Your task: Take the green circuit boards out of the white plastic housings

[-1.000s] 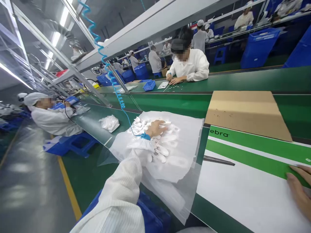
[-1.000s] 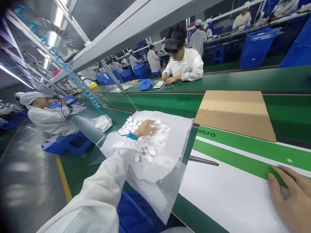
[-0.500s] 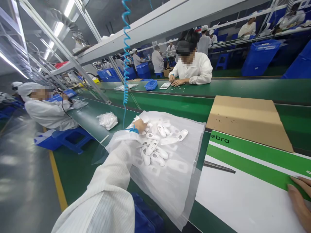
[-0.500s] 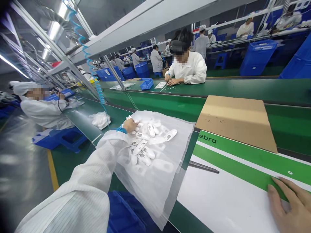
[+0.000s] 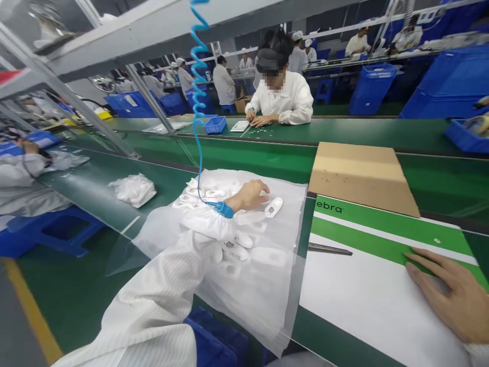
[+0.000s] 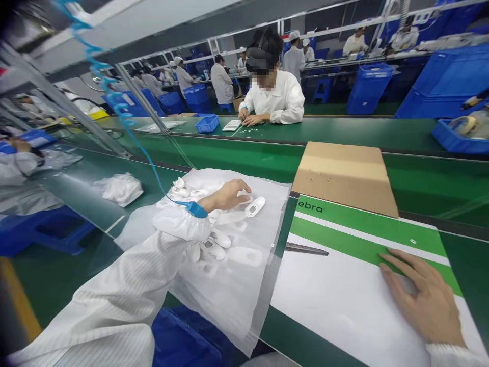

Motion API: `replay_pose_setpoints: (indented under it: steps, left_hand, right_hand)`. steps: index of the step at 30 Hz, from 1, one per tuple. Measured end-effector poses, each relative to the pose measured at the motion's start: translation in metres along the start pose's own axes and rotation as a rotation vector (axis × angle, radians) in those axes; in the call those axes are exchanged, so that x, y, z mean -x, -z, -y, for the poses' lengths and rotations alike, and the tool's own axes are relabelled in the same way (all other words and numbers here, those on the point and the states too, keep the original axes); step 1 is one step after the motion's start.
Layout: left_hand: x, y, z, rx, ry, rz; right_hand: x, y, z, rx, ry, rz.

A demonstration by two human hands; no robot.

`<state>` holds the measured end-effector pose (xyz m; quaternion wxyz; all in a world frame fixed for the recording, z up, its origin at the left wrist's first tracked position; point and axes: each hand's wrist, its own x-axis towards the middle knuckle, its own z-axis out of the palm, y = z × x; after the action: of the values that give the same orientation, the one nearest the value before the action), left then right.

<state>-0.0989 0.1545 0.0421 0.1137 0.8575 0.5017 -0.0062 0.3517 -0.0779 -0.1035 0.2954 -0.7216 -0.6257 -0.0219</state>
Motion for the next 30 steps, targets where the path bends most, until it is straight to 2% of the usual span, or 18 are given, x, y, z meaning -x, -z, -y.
replay_pose_setpoints:
  steps: [3, 5, 9, 14, 19, 21, 23, 26, 28, 30]
  left_hand:
    - [-0.013, -0.017, -0.030, -0.031, -0.088, 0.014]
    - [-0.020, -0.025, -0.040, -0.066, -0.110, 0.036]
    - [-0.029, -0.036, -0.039, -0.124, -0.094, 0.059]
    - [-0.035, -0.048, -0.036, -0.172, -0.075, -0.008]
    - [-0.044, -0.056, -0.039, -0.199, -0.065, -0.047]
    - [-0.044, -0.055, -0.042, -0.209, -0.062, -0.050]
    - [-0.040, -0.050, -0.048, -0.227, -0.053, -0.069]
    - [-0.030, -0.038, -0.065, -0.266, -0.070, -0.134]
    - [-0.027, -0.030, -0.083, -0.288, -0.120, -0.168]
    - [-0.031, -0.027, -0.107, -0.308, -0.191, -0.174]
  right_hand:
    - [-0.005, 0.009, 0.016, -0.012, 0.037, 0.024]
    - [-0.006, 0.010, 0.020, -0.020, 0.057, 0.018]
    - [-0.009, 0.012, 0.019, -0.003, 0.068, 0.047]
    - [-0.013, 0.015, 0.023, 0.008, 0.070, 0.053]
    - [-0.011, 0.012, 0.032, 0.031, 0.073, -0.018]
    - [-0.014, 0.016, 0.031, 0.022, 0.082, 0.015]
    - [-0.024, 0.030, 0.028, 0.008, 0.088, 0.155]
    - [-0.050, 0.063, 0.022, -0.065, 0.092, 0.560]
    - [-0.069, 0.085, 0.023, -0.158, 0.064, 0.831]
    - [-0.084, 0.097, 0.028, -0.305, -0.005, 0.963]
